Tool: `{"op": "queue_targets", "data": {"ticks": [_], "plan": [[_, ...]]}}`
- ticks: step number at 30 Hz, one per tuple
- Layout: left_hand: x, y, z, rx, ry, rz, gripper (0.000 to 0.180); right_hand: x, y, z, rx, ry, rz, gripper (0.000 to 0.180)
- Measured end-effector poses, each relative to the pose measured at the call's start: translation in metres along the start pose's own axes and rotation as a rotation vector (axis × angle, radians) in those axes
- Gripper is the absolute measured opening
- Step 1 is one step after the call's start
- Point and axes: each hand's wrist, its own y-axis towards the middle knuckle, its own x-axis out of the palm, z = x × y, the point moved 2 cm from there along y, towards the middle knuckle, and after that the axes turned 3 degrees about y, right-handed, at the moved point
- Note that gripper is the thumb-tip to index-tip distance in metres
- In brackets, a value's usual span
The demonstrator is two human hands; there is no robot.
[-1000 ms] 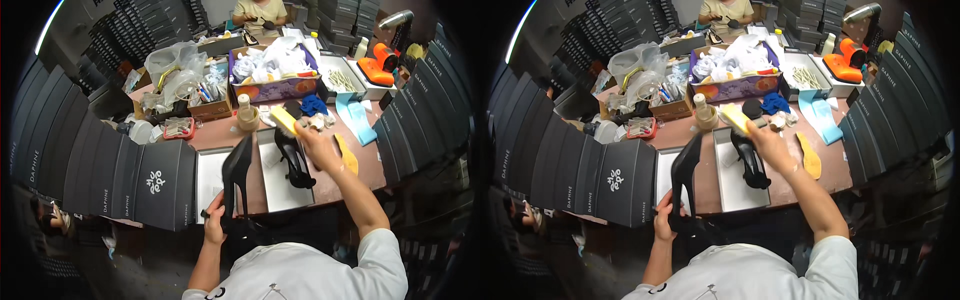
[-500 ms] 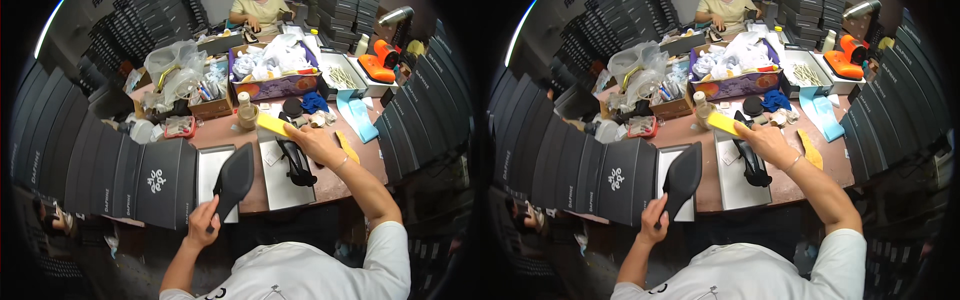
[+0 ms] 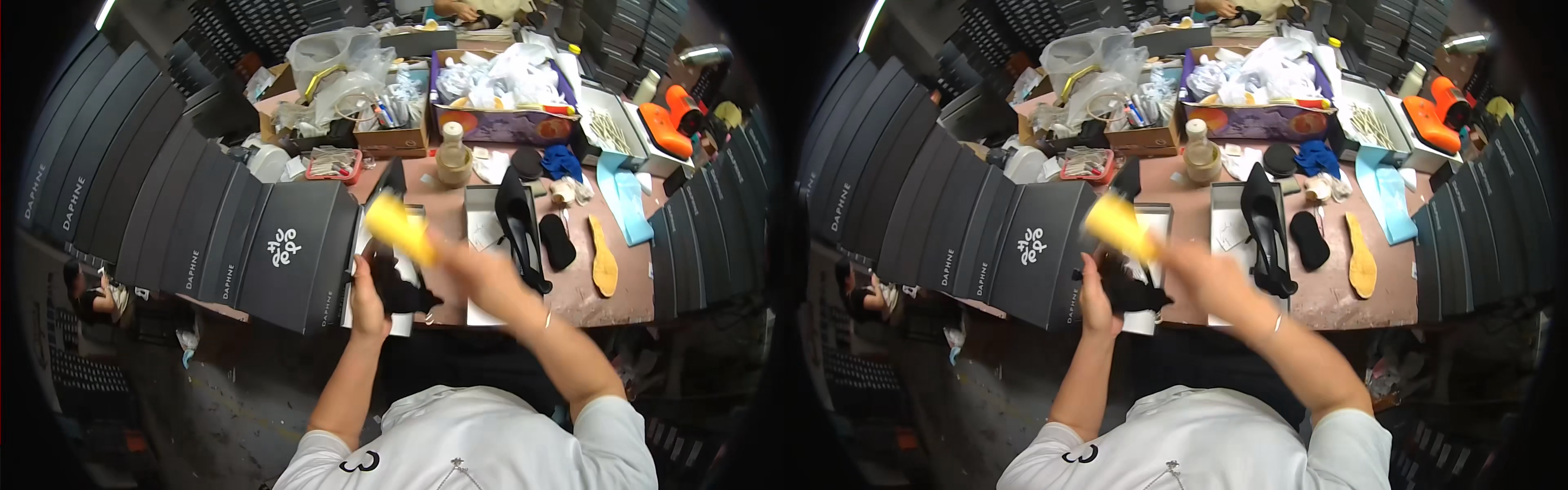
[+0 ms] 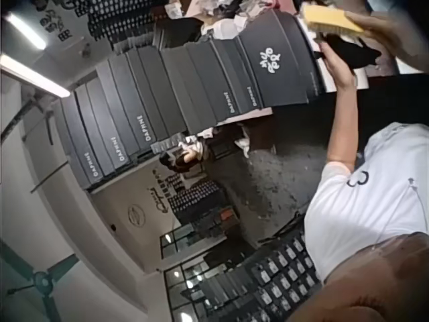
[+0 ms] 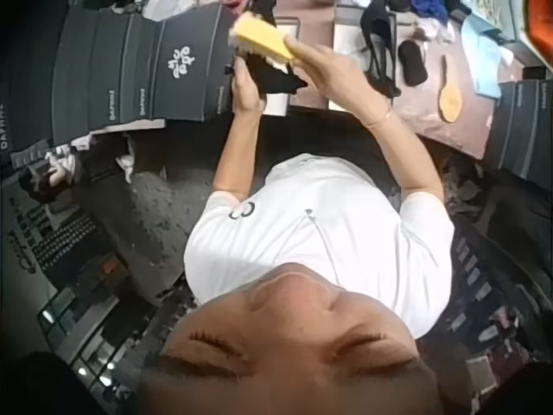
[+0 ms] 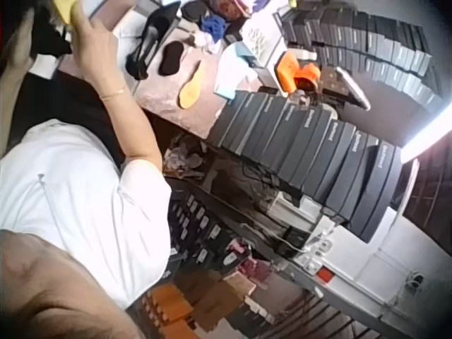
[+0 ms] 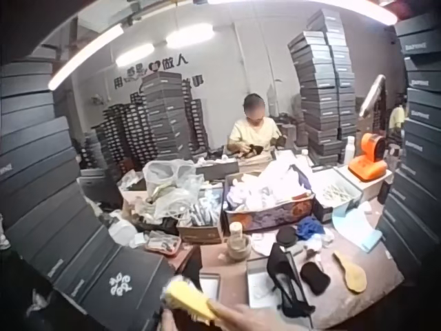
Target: Cleaning a pair of black high heels with a brush and sponge, then packing them into a shoebox with tissue paper.
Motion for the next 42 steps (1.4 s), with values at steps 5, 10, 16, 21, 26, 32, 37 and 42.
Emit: {"op": "queue_targets", "data": {"ticks": [5,10,16,21,26,32,37,42], "plan": [[0.012,-0.009,0.006,-0.066,0.008,0.006,0.069,-0.001,-0.071,-0.04,0.131,-0.085,-0.211,0.056],[0.027,-0.007,-0.004,-0.214,-0.175,0.141,0.067,-0.027,-0.087,-0.034,0.104,-0.077,-0.234,0.049],[0.016,0.009,-0.023,-0.241,-0.418,-0.078,0.046,0.015,-0.062,-0.015,-0.031,-0.113,-0.097,0.058],[0.023,0.016,0.011,-0.092,-0.526,-0.015,0.056,-0.021,-0.084,-0.022,0.102,0.028,0.085,0.049],[0.04,-0.005,0.014,-0.31,-0.514,-0.092,0.05,0.001,-0.055,-0.012,0.032,-0.033,0.043,0.05],[0.012,0.001,-0.002,-0.163,-0.609,-0.001,0.05,-0.012,-0.096,0.002,0.397,0.44,0.15,0.059],[0.042,-0.033,-0.034,-0.261,-0.472,-0.136,0.062,0.0,-0.015,-0.009,0.693,1.102,0.17,0.041],[-0.044,-0.047,-0.029,-0.124,0.706,-0.467,0.056,-0.016,0.001,0.011,0.723,1.284,-0.019,0.026]]}}
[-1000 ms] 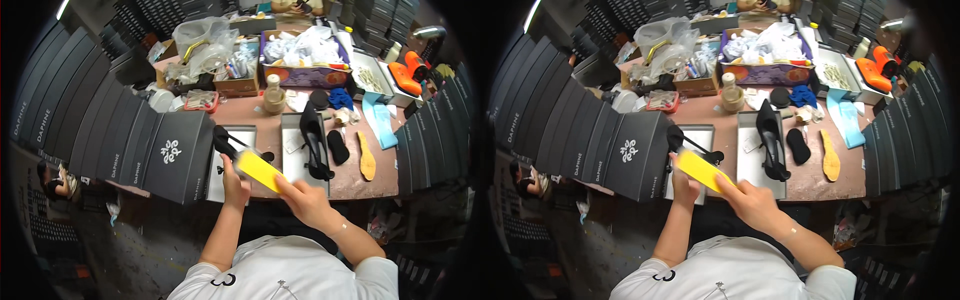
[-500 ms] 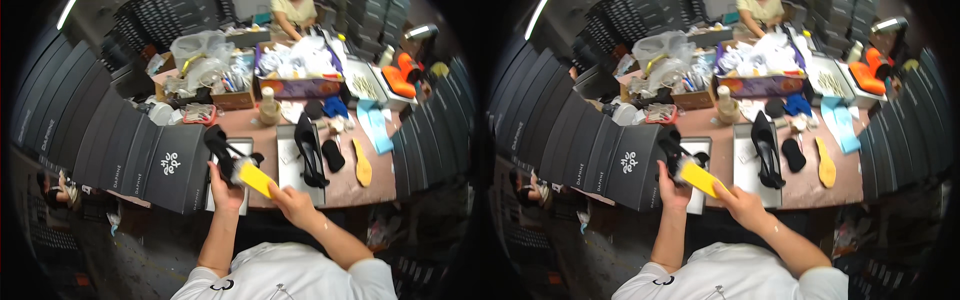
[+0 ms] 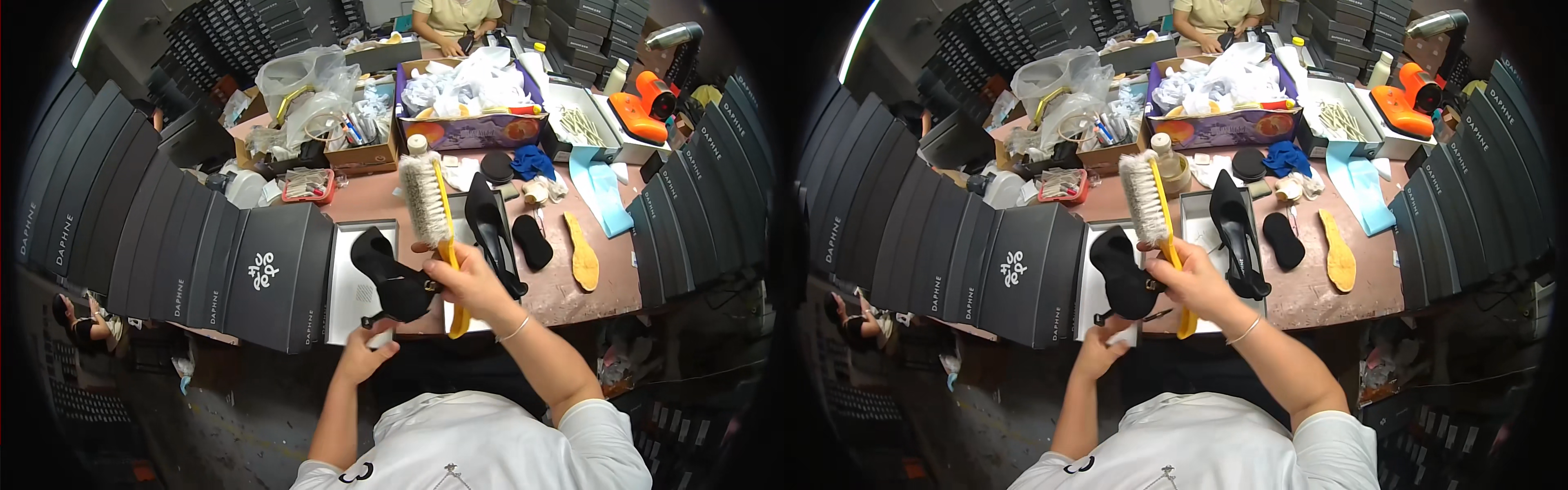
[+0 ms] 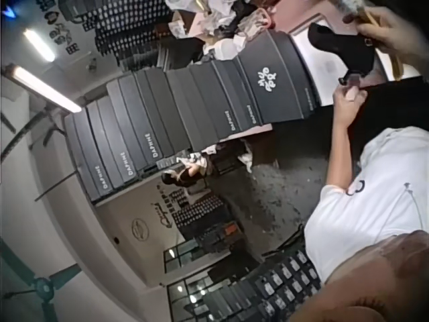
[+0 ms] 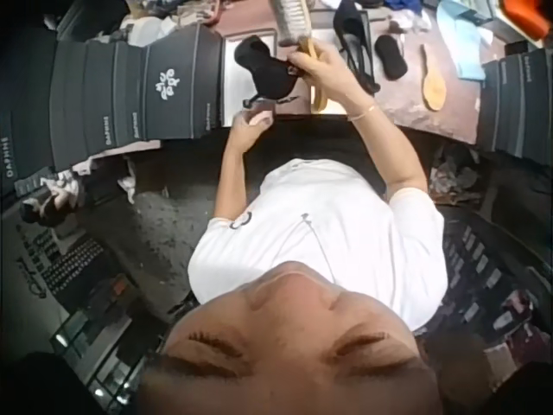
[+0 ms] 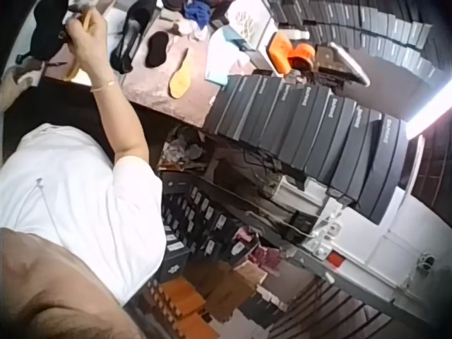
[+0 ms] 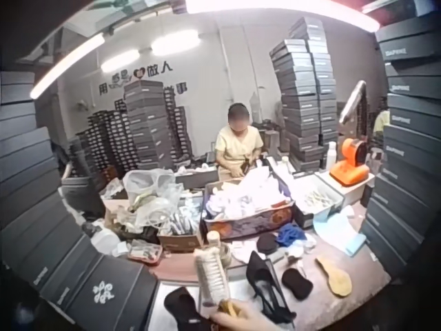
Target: Cleaning a pair of black high heels with a brush and sponge, then packing them into a shoebox with tissue paper.
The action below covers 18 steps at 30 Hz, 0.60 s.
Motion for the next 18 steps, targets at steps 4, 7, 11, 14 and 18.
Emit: {"op": "queue_targets", "data": {"ticks": [4,7,11,14,18], "plan": [[-0.04,-0.022,0.063,0.307,0.887,0.346,0.074,-0.002,0.006,-0.009,0.136,-0.175,-0.307,0.034],[-0.032,0.007,0.095,0.456,0.872,-0.088,0.093,0.003,0.012,0.009,0.202,-0.273,-0.47,0.04],[-0.006,0.03,0.105,0.25,0.451,-0.671,0.094,0.008,0.012,0.013,0.064,-0.182,-0.577,0.033],[0.007,0.032,0.099,0.044,0.315,-0.75,0.074,0.0,0.004,0.01,0.138,-0.188,-0.452,0.028],[0.005,0.033,0.085,0.058,0.462,-0.71,0.044,-0.018,0.001,-0.009,-0.106,-0.434,-0.064,0.044]]}}
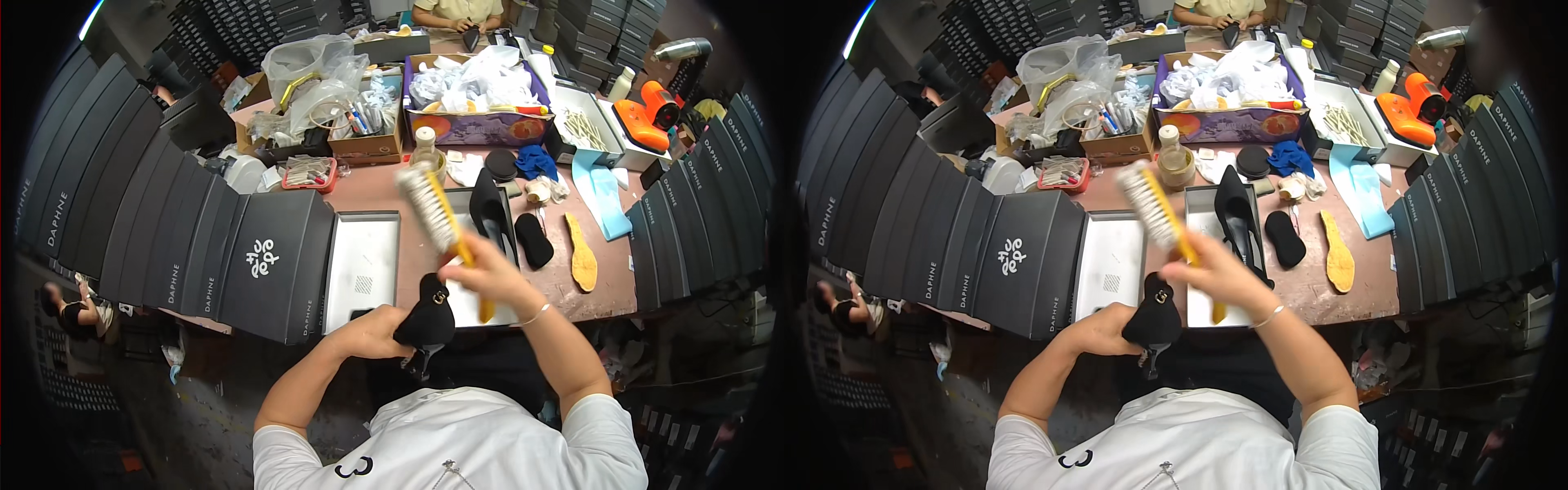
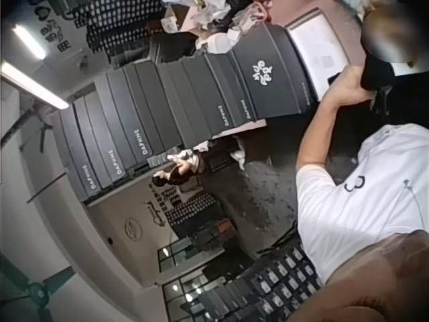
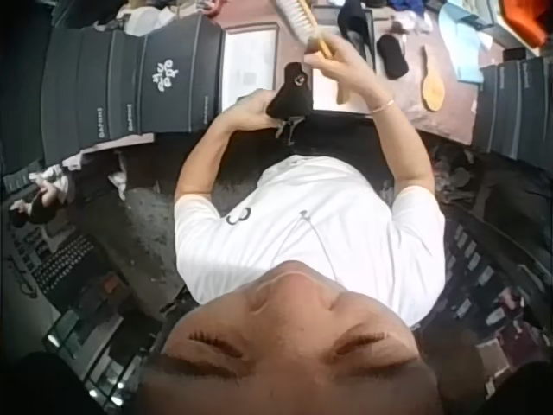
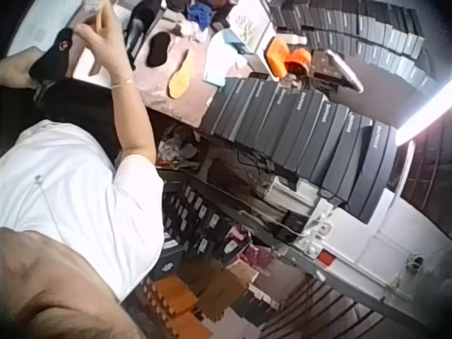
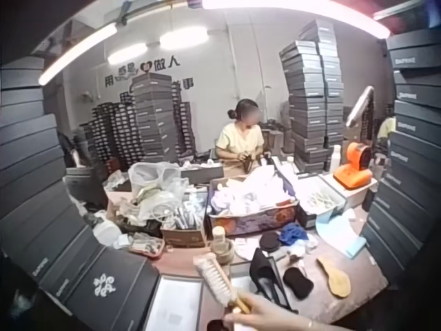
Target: Cleaning a pair of black high heels with a brush and sponge, then packing them into a shoebox with tissue paper.
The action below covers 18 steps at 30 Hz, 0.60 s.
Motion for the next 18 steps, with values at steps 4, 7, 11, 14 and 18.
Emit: {"op": "queue_targets", "data": {"ticks": [4,7,11,14,18], "plan": [[-0.016,-0.011,0.025,-0.156,0.363,0.329,0.045,-0.013,-0.024,-0.044,-0.439,-0.729,0.261,0.061],[-0.019,-0.009,0.023,0.041,0.61,0.417,0.043,-0.028,-0.041,-0.029,-0.575,-1.377,-0.291,0.042],[-0.02,-0.025,0.016,-0.02,0.733,0.477,0.038,-0.075,-0.013,-0.052,-0.175,-1.53,-0.112,0.047],[-0.031,-0.017,0.032,-0.035,0.645,0.384,0.041,-0.046,-0.03,-0.033,-0.559,-1.501,-0.166,0.053],[-0.03,-0.029,0.016,0.109,-0.187,0.357,0.041,-0.079,-0.009,-0.01,-0.354,-1.119,0.175,0.053]]}}
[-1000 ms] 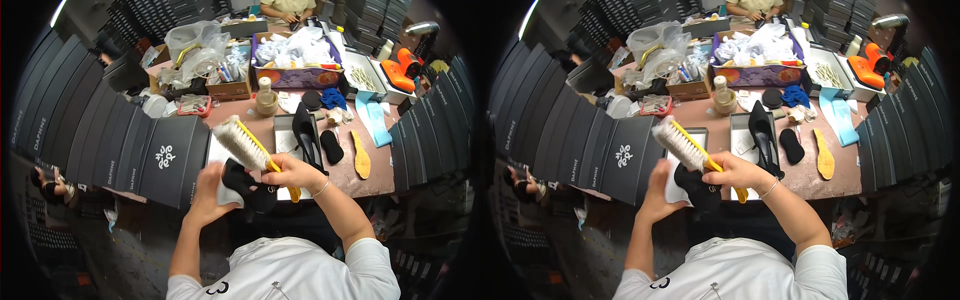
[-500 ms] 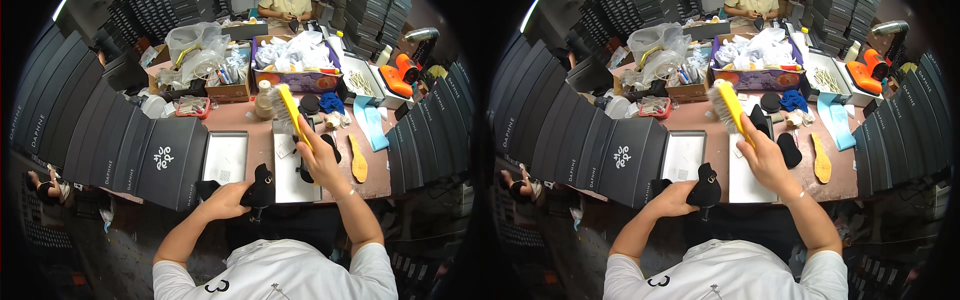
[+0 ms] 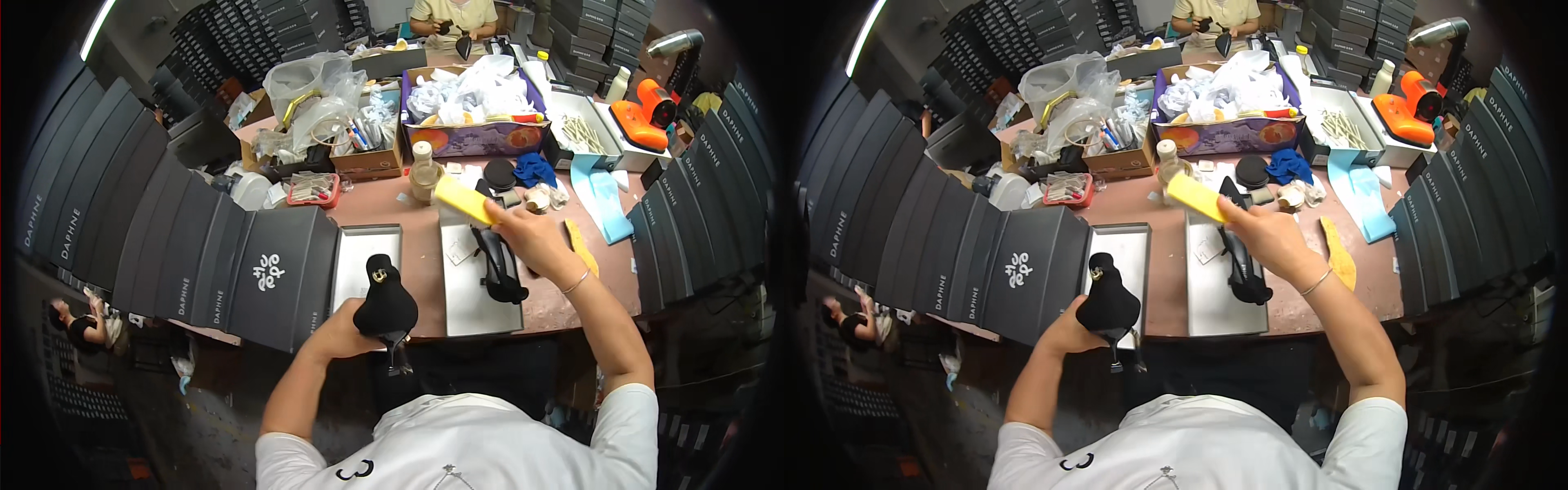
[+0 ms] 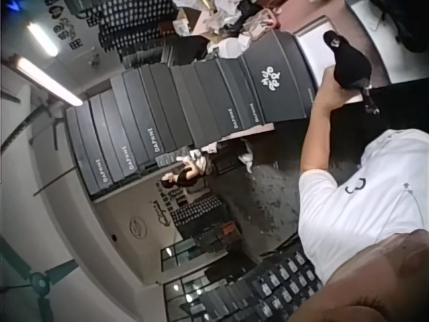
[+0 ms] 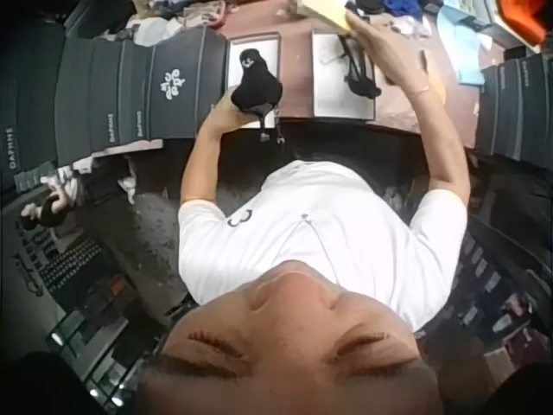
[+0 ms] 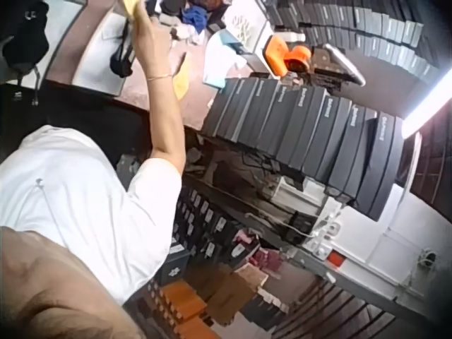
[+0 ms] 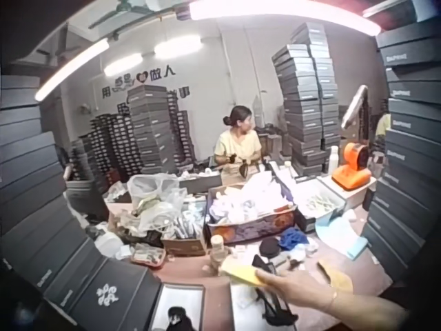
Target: Cleaning a pair of black high heels with a brush and sponge, then packing them into a shoebox with tissue paper.
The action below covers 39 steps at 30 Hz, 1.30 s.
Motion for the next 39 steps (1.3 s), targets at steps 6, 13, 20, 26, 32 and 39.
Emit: {"op": "queue_targets", "data": {"ticks": [6,13,20,26,32,39], "plan": [[0.024,0.008,-0.015,0.276,-0.678,-0.092,0.024,0.048,-0.005,-0.045,-0.234,0.334,0.054,0.058],[0.037,0.006,-0.048,0.455,-0.887,0.074,0.025,0.037,-0.016,-0.096,-0.406,0.352,-0.031,0.054],[0.039,-0.007,-0.058,0.386,-1.067,0.056,0.025,0.031,-0.013,-0.108,-0.418,0.316,0.126,0.057],[0.02,0.012,-0.055,0.296,-0.743,0.182,0.023,0.062,-0.019,-0.054,-0.138,0.236,0.17,0.057],[0.016,0.004,-0.044,0.078,-1.112,0.415,0.034,0.073,-0.056,-0.076,-0.008,0.166,-0.021,0.053],[0.019,0.028,-0.025,-0.012,-1.136,0.842,0.028,0.058,-0.04,-0.117,-0.133,0.408,0.144,0.053]]}}
